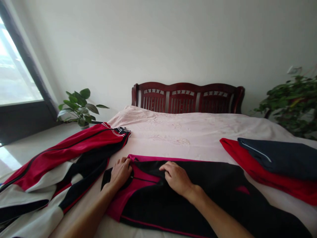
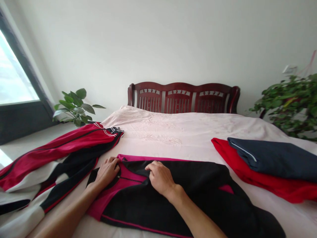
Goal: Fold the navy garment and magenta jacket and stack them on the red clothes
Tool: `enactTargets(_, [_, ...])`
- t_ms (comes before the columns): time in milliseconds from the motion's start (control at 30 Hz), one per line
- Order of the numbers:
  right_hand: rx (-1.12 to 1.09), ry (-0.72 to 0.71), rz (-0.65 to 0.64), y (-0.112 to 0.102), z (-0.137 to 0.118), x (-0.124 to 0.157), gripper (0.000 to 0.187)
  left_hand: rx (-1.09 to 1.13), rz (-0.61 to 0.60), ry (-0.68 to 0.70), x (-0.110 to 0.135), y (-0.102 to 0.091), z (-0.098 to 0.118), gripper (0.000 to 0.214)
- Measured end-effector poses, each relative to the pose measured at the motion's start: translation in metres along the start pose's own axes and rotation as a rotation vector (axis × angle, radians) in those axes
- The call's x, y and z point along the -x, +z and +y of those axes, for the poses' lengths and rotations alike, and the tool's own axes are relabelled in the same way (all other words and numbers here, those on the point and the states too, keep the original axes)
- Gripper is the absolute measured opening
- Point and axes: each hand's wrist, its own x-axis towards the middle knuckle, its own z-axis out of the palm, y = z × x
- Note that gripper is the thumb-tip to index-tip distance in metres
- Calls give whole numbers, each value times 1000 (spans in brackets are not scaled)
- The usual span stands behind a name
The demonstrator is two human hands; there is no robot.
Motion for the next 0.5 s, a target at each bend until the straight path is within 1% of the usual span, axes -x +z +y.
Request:
enactTargets(133, [29, 3, -78, 18, -7, -39, 31, 14, -20, -18, -1, 1, -1, 30])
enactTargets(267, [99, 32, -144, 40, -15, -73, 29, 34, -28, -43, -2, 0, -3, 30])
enactTargets(367, [116, 50, -172, 58, -20, -87, 30, 46, -38, -52, -2, -1, -4, 29])
enactTargets(433, [125, 64, -178, 67, -21, -90, 29, 54, -47, -56, -2, -2, -4, 30])
enactTargets(500, [137, 97, -156, 73, -21, -90, 26, 55, -57, -67, -3, -3, -4, 33])
